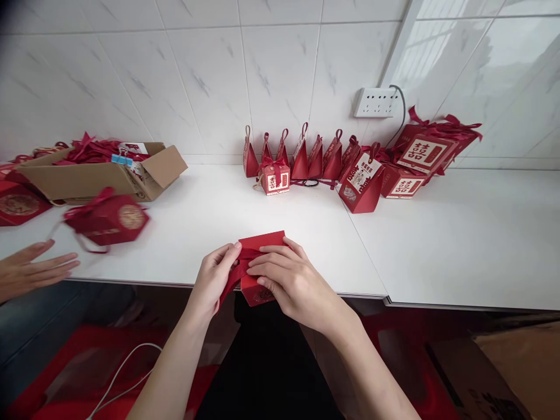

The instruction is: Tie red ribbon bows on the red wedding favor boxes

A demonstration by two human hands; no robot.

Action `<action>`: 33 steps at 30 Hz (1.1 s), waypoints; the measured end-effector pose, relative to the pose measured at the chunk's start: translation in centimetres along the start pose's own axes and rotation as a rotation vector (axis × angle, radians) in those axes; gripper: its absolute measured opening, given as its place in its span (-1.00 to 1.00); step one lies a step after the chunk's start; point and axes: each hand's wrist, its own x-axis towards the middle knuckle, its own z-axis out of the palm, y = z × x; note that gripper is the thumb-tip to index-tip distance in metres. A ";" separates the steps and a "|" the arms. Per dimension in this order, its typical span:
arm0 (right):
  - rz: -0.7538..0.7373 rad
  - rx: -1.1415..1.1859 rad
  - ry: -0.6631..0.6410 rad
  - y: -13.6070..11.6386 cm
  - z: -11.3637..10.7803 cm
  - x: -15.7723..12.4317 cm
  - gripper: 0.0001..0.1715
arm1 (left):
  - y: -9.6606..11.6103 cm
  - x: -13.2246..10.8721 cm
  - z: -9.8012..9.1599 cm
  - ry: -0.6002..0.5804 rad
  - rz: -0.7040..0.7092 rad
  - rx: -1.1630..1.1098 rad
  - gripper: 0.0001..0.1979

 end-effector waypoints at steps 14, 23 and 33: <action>0.291 0.381 0.116 4.3 0.3 -2.3 0.21 | -0.5 -0.4 -0.1 -0.042 -0.007 0.055 -0.60; 0.299 0.593 0.113 4.8 1.7 -2.0 0.21 | -0.8 -1.5 -0.5 -0.204 0.018 -0.104 -0.70; 0.184 0.152 0.460 8.1 2.0 -2.8 0.16 | -0.3 -0.6 0.8 -0.211 0.101 0.128 -0.57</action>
